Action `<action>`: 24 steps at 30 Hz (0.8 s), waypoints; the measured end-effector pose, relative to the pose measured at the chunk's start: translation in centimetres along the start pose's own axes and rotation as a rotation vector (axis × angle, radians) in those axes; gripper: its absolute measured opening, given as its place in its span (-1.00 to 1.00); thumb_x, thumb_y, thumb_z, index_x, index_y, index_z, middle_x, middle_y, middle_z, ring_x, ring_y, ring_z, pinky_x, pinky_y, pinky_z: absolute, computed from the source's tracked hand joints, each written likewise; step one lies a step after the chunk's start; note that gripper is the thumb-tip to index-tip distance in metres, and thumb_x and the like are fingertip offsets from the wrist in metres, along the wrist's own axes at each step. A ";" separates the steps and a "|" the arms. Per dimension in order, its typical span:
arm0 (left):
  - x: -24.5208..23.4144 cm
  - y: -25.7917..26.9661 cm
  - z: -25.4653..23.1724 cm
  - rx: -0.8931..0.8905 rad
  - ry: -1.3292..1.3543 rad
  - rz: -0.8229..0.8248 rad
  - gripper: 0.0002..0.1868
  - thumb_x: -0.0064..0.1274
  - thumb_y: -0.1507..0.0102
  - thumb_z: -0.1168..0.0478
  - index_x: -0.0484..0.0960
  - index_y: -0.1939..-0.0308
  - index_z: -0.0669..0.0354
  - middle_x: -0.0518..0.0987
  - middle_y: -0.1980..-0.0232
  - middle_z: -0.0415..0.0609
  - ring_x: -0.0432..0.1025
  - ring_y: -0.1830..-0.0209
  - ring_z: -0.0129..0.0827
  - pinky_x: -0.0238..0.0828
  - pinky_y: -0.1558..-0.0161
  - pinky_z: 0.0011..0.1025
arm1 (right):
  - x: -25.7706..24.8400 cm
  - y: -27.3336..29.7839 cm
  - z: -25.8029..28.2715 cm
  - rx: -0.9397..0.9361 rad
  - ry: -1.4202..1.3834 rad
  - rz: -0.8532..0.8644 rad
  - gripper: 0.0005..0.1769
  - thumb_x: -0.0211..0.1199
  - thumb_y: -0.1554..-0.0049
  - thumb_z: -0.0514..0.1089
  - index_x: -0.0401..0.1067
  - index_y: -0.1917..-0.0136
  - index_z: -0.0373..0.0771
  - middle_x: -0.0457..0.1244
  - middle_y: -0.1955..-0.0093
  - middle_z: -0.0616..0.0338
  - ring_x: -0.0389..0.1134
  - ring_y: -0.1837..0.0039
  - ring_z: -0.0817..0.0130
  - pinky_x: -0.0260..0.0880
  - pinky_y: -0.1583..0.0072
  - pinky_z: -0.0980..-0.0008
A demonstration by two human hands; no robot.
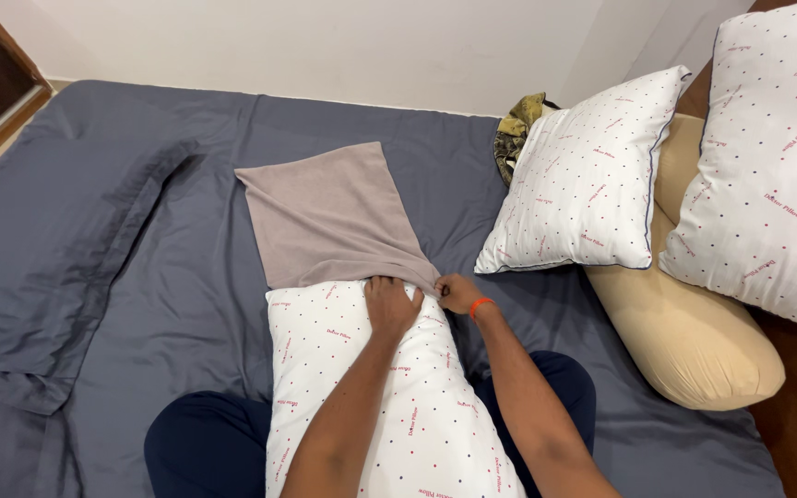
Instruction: The person sits on a bed and puts a gray pillowcase onto a pillow, smoothing it and zipping the closure. They then place a second pillow on the bed and put a light-colored pillowcase onto it, smoothing the fabric and zipping it closed.
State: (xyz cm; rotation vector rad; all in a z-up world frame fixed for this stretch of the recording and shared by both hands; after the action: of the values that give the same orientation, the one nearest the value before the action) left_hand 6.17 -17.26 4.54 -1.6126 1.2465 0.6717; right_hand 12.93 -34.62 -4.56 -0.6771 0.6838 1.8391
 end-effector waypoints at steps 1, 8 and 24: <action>-0.7 0.0 0.5 -0.037 -0.008 -0.036 -0.40 0.10 -0.15 -0.16 0.66 0.07 0.36 0.59 -0.01 0.22 0.36 -0.15 -0.01 0.15 -0.24 -0.11 | 0.2 0.1 0.3 -0.004 0.009 0.020 -0.78 0.38 0.19 -0.32 0.54 0.19 -0.29 0.39 0.29 0.19 0.39 0.21 0.38 0.39 0.07 0.38; -3.9 -1.6 7.7 -0.364 -0.130 -0.087 -0.27 0.11 -0.15 -0.34 0.69 0.11 0.35 0.62 -0.01 0.23 0.40 -0.12 0.02 0.17 -0.19 -0.09 | -0.2 1.6 3.2 -0.019 -0.031 0.127 -0.83 0.35 0.15 -0.25 0.58 0.22 -0.30 0.39 0.34 0.16 0.38 0.26 0.42 0.36 0.12 0.39; -4.0 -5.7 12.2 0.248 -0.460 -0.031 -0.64 0.12 -0.04 0.28 0.56 0.06 0.14 0.58 0.15 -0.01 0.53 0.20 -0.17 0.47 0.25 -0.17 | -1.8 2.1 7.7 -0.032 0.269 -0.105 -0.75 0.34 0.11 -0.13 0.48 0.17 -0.29 0.40 0.20 -0.11 0.42 0.08 -0.09 0.40 0.01 0.05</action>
State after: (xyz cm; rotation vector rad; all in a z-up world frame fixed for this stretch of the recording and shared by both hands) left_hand 11.72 -4.40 5.12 -1.1857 0.9226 0.7821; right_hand 10.44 -30.86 2.26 -0.9753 0.7782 1.6813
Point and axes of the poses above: each hand's wrist, its own y-axis away from the middle knuckle, its own x-axis out of the palm, z = x × y, the point moved 9 cm from there along -y, towards the middle knuckle
